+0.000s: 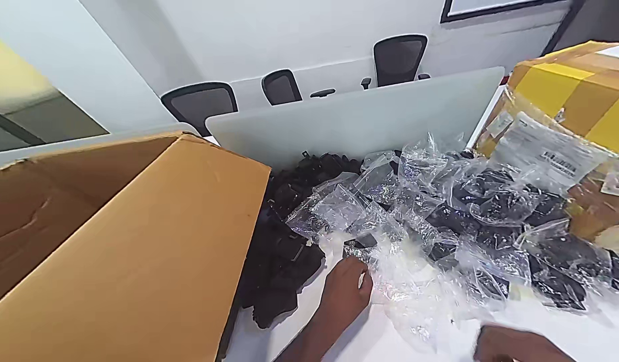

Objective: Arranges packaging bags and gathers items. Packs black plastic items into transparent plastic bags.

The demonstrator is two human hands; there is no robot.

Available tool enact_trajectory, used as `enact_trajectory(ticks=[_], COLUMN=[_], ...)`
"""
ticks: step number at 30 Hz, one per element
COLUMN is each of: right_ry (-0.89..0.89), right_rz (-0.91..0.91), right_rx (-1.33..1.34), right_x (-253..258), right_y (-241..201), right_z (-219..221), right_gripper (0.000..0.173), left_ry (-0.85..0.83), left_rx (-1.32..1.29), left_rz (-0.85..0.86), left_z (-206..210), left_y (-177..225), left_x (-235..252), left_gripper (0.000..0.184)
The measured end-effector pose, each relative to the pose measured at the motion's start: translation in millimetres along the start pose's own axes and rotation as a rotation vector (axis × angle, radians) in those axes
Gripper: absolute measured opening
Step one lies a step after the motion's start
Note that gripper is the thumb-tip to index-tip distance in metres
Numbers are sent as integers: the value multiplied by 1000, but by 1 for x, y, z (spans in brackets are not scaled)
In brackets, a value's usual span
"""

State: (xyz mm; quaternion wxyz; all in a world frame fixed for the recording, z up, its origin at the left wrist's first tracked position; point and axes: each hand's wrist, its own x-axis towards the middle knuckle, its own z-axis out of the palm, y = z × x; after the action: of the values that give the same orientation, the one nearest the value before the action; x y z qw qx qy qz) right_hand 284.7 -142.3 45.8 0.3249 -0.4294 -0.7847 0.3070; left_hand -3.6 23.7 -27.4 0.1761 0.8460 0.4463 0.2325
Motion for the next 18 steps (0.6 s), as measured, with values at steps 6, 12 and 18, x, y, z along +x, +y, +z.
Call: enact_trajectory(ticks=[6,12,18], right_ry=[123,-108,-368], right_rz=[-219,-69,146], right_rx=[-474,-659,-707], right_x=[115,171,175], right_y=[56,92,103], right_z=[42,59,33], right_gripper=[23,27,124], left_ry=[65,-197,-649], left_rx=[-389,-208,-37], left_rz=[139,-4,-65], left_z=[-1,-19,-33], left_y=[-36,-41,-53], left_x=[7,7,13], left_gripper=[21,26,30])
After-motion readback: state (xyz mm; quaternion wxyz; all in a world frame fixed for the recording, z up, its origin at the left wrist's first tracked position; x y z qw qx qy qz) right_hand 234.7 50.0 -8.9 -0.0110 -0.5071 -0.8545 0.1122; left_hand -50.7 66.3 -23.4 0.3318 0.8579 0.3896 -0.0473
